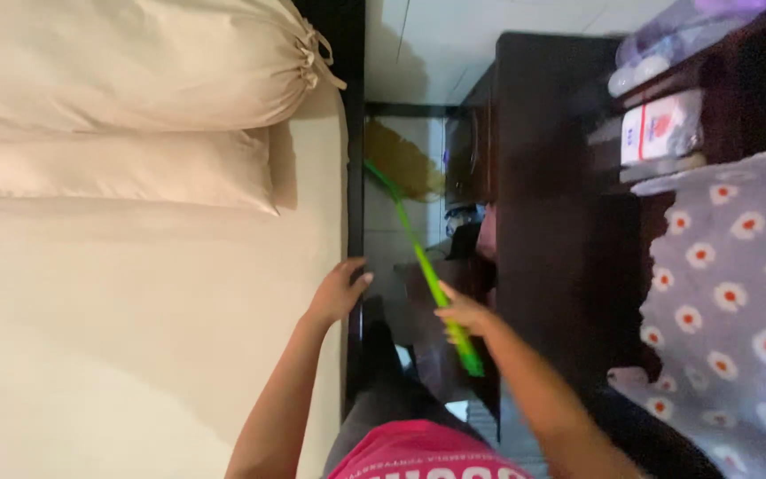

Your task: The person sweeps the tiled floor of a room using a green broom. They move a chair and a small table to clean underneath them, then sweep around a bed and a floral blanket. The person also lifts the blanket to sweep the floor beneath it.

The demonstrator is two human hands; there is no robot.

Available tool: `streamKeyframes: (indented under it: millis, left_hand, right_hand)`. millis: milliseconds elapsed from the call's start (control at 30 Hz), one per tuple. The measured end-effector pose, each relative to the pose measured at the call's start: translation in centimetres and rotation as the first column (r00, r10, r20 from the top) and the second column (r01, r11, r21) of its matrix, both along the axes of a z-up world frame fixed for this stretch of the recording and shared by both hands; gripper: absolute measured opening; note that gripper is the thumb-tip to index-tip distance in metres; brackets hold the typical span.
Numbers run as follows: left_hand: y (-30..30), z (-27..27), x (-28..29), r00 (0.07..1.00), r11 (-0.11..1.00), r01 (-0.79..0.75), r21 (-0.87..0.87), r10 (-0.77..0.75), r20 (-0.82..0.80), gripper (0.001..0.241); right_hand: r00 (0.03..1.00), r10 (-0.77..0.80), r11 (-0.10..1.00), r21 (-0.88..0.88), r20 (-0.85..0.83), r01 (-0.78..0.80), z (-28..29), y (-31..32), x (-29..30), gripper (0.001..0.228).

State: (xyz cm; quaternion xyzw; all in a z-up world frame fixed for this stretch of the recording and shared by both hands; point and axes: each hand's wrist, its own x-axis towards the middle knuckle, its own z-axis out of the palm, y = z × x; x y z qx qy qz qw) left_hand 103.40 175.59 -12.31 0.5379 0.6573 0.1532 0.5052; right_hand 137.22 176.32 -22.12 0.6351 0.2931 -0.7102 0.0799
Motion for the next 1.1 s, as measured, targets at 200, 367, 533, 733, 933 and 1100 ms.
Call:
streamKeyframes:
  millis: [200, 367, 533, 733, 933, 1100]
  left_hand:
    - [5.6, 6.2, -1.8, 0.997, 0.999, -0.020, 0.026, 0.018, 0.069, 0.052]
    - [3.9, 2.9, -4.7, 0.988, 0.987, -0.152, 0.053, 0.150, 0.045, 0.046]
    - [2.0, 2.8, -6.1, 0.961, 0.952, -0.275, -0.132, 0.276, -0.014, 0.046]
    - [1.5, 2.8, -6.3, 0.988, 0.969, -0.141, -0.202, 0.152, 0.039, 0.052]
    - [0.4, 2.6, -7.2, 0.983, 0.963, -0.177, -0.204, 0.181, 0.003, 0.052]
    - [0.3, 3.6, -6.6, 0.969, 0.957, -0.235, -0.171, 0.243, 0.031, 0.051]
  right_hand:
    - [0.196, 0.532, 0.462, -0.088, 0.824, -0.883, 17.5, 10.7, 3.2, 0.044]
    - [-0.086, 0.464, 0.289, -0.243, 0.882, -0.926, 30.6, 19.4, 2.6, 0.047]
    - [-0.107, 0.224, 0.216, -0.156, 0.969, -0.964, 23.8, 23.8, -2.3, 0.039]
    - [0.218, 0.448, 0.329, 0.067, 0.867, -0.942, 9.8, 18.2, -4.7, 0.035]
    - [0.081, 0.689, 0.248, -0.130, 0.720, -0.960, 26.2, 16.9, 1.8, 0.047]
    - [-0.048, 0.567, 0.306, -0.264, 0.822, -0.915, 39.9, 17.5, -1.2, 0.041]
